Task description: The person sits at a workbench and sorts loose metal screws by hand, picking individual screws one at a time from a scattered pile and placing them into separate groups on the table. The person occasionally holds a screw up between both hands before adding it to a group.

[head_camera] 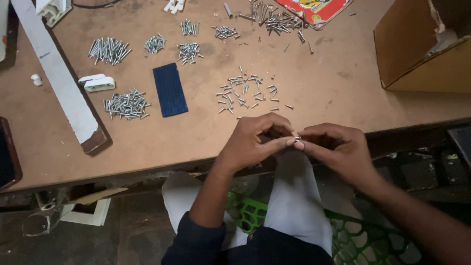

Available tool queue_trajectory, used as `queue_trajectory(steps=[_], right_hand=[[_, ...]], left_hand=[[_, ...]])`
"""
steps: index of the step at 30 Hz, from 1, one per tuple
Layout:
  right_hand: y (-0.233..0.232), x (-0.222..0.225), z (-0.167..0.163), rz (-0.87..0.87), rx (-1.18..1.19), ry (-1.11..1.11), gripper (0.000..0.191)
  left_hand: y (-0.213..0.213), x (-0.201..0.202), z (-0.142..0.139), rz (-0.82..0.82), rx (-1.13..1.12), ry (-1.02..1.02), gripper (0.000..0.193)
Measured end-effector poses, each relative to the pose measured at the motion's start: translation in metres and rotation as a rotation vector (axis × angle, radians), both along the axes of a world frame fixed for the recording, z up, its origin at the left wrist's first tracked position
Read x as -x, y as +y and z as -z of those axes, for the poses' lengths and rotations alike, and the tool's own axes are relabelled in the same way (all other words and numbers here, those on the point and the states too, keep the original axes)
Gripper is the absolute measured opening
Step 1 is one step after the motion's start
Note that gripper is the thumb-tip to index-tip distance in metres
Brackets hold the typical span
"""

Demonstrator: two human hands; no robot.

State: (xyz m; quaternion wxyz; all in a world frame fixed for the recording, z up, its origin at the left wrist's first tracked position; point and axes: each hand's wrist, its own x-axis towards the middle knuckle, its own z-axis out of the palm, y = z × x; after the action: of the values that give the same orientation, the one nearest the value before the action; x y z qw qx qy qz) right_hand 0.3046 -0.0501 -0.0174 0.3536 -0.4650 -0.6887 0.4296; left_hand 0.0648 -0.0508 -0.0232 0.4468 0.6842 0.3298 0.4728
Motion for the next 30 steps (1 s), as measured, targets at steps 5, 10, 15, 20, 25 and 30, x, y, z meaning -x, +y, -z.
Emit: queue_trajectory(steps=[5, 10, 15, 20, 25, 30], right_hand=[[0.0003, -0.0005, 0.0018, -0.002, 0.005, 0.017, 0.019], [0.0019, -0.0028, 0.0047, -0.023, 0.016, 0.048, 0.017], [0.0035, -0.0047, 0.0065, -0.015, 0.161, 0.17, 0.017], [0.0053, -0.0054, 0.0065, -0.018, 0.167, 0.159, 0.017], [0.0052, -0.0044, 0.0047, -0.017, 0.141, 0.12, 0.017], [0.0037, -0.0036, 0.002, -0.002, 0.182, 0.129, 0.018]], left_hand=[[-0.0005, -0.0011, 0.0, 0.005, -0.02, -0.01, 0.024], [-0.0012, -0.0011, 0.0008, 0.0, -0.033, -0.011, 0.022], [-0.0001, -0.0009, 0.003, 0.009, 0.005, -0.03, 0.021], [0.0019, -0.002, 0.005, 0.006, -0.049, -0.035, 0.019], [0.0002, -0.0022, 0.0048, 0.01, 0.002, -0.04, 0.018], [0.001, -0.0011, 0.0034, -0.016, -0.073, 0.008, 0.014]])
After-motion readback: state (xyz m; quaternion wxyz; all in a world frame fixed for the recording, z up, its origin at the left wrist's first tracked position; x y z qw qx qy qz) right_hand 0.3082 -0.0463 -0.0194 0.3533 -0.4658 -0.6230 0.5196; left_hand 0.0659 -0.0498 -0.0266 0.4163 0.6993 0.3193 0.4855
